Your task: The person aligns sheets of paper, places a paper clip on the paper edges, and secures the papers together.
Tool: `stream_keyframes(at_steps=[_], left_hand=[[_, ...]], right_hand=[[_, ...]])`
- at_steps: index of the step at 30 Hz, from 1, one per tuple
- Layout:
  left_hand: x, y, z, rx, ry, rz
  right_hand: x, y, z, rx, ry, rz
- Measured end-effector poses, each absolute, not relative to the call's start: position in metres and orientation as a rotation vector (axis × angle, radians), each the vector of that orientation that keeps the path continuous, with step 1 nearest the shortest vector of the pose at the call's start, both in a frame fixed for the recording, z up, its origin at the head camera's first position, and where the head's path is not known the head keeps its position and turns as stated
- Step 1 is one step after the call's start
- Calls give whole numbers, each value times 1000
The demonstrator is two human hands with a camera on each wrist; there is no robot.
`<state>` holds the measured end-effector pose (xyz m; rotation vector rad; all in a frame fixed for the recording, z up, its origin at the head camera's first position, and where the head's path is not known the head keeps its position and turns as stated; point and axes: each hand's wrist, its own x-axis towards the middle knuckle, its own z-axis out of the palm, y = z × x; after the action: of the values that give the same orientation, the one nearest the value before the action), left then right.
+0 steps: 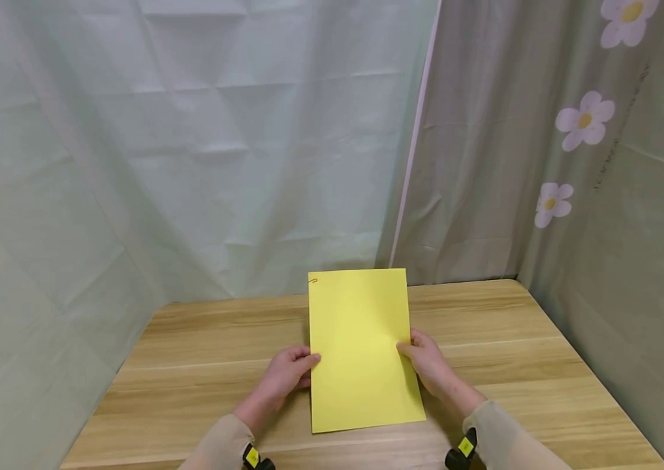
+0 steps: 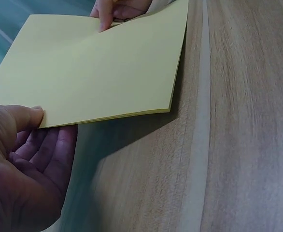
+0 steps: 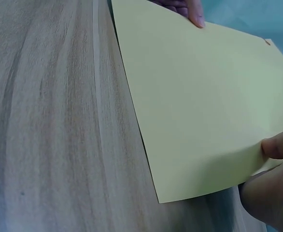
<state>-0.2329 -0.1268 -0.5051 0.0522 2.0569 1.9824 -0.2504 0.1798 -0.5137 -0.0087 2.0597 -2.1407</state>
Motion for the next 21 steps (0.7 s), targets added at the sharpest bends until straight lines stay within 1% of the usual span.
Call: stream_keyframes(at_steps=[10,21], left_hand=[[-235,-128,-509,-41,2135,1998],[-233,-134,-508,-136,2183,2023]], right_hand=[[-252,183,-506,-92,2085,-2098],[-248,192,-503,60,2201,-2012]])
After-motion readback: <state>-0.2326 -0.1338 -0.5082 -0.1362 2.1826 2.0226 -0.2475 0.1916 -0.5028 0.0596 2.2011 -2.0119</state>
